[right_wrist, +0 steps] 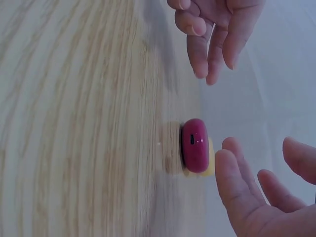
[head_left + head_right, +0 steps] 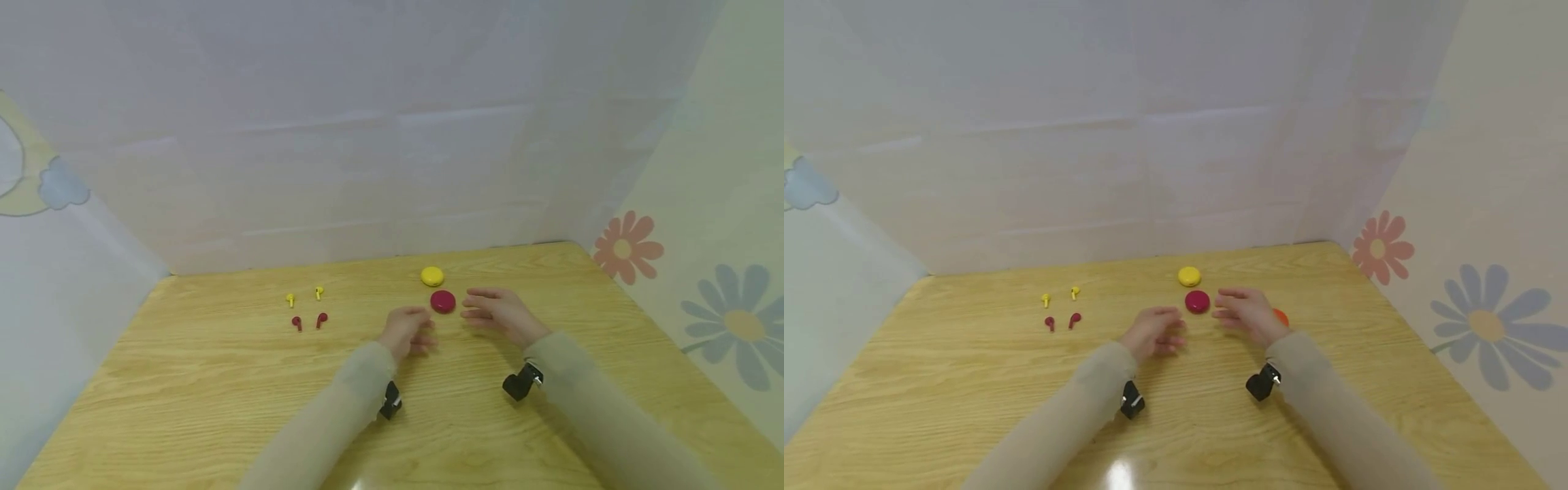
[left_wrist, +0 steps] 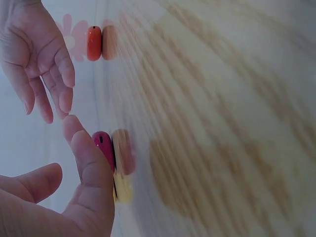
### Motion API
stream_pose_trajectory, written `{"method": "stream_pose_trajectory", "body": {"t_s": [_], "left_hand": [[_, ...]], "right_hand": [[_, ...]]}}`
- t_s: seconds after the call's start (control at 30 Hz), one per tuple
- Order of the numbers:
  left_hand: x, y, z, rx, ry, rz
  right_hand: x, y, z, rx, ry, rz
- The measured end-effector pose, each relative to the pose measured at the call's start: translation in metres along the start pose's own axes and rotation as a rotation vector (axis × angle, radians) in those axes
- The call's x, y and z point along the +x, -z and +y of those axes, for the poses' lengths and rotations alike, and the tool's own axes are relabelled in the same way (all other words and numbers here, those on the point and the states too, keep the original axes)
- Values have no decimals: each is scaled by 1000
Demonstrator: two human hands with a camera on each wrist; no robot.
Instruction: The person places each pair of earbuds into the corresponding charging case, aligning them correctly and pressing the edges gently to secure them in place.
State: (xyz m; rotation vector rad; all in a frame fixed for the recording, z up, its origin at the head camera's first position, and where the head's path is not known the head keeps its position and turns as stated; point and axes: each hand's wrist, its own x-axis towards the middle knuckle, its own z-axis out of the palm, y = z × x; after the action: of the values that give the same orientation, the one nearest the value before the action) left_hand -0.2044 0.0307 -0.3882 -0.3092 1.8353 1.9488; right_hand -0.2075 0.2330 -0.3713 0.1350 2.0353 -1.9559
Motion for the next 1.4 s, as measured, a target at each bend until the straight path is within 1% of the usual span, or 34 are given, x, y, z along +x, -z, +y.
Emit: {"method": "stream_pose_trajectory", "body": {"t_s": [0.13, 0.27, 0.43, 0.53, 0.67, 0.9, 1.1, 1.27, 1.4], "left_hand": [[2, 3, 2, -13, 3, 7], [9, 5, 1, -8, 7, 13], [15, 4, 2, -18, 4, 21], [18, 3, 3, -23, -5, 27], [21, 1, 4, -24, -8, 36], [24, -3, 7, -22, 21, 36], [25, -9, 10, -19, 3, 41], [28, -11, 10, -18, -4, 42], [33, -10, 8, -29, 6, 31]], "right_hand": [[3, -4, 1, 2, -14, 37], [6, -10, 2, 17, -25, 80], [12, -15, 3, 39, -61, 152], [16, -17, 4, 40, -79, 177], [20, -18, 6, 37, -72, 188], [29, -19, 12, 54, -81, 203], [37, -21, 16, 67, -103, 210], [41, -22, 15, 46, -131, 211], [44, -22, 14, 13, -154, 220]]}}
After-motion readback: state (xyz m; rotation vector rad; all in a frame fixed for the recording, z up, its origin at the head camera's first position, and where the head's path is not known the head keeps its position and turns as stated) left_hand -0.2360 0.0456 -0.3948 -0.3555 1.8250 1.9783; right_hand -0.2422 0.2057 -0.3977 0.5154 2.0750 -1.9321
